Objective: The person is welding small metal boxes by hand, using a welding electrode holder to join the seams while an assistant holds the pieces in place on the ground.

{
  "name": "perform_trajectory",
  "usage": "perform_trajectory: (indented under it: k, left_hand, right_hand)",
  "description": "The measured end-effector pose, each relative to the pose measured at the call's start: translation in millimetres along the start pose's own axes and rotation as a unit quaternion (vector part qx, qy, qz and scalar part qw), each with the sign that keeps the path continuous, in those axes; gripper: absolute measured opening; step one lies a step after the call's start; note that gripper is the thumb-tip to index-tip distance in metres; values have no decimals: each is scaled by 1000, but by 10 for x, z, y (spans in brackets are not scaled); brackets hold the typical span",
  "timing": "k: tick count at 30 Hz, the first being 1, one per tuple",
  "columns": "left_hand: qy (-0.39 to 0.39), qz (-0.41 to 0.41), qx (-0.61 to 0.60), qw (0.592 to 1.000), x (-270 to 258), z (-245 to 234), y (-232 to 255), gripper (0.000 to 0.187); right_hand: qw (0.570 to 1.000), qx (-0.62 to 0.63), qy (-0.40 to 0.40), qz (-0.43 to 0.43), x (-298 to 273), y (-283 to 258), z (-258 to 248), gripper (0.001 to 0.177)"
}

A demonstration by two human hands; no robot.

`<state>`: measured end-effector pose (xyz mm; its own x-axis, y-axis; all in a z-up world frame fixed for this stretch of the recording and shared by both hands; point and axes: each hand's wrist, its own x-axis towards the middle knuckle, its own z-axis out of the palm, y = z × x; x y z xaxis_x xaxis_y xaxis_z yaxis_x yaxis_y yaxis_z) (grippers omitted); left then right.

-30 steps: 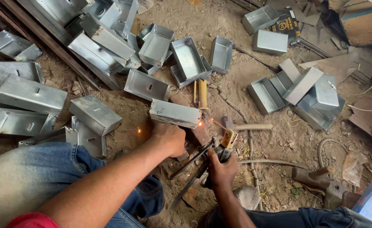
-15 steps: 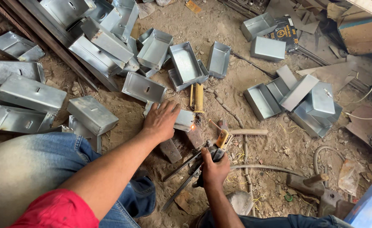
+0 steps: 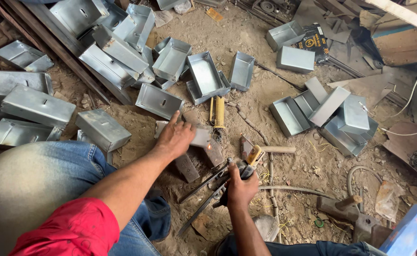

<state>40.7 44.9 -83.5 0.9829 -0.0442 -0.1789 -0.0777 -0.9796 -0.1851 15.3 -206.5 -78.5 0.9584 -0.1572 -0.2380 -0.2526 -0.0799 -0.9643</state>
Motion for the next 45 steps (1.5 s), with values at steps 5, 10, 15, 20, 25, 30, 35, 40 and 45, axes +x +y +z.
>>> perform_trajectory:
  k: [5, 10, 15, 20, 25, 30, 35, 40, 45]
  left_hand:
    - [139, -13, -109, 984, -95, -492, -157, 72]
    - [323, 16, -236, 916, -238, -1012, -161, 75]
    - [335, 48, -326, 883, -421, -1383, 5, 71]
    - [358, 74, -338, 867, -555, -1557, 57, 70]
    - [371, 76, -287, 880, -568, -1609, 33, 73]
    - [360, 78, -299, 880, -586, -1604, 26, 74]
    - [354, 83, -333, 870, -619, -1659, 20, 72]
    - [376, 79, -319, 867, -630, -1671, 5, 68]
    - [300, 51, -342, 889, -521, -1481, -56, 63]
  right_hand:
    - [994, 101, 22, -21, 87, 6, -25, 18]
    - [978, 189, 75, 43, 175, 46, -1, 24]
    - [982, 166, 78, 42, 147, 79, 30, 21]
    - [982, 164, 81, 53, 135, 51, 30, 20]
    - [987, 97, 99, 84, 86, -33, 33, 20]
    - [987, 109, 87, 85, 78, -31, 44, 20]
    - [987, 107, 87, 86, 85, -1, 48, 21]
    - [985, 131, 76, 78, 99, 44, 53, 22]
    - [985, 147, 64, 63, 100, 59, 51, 22]
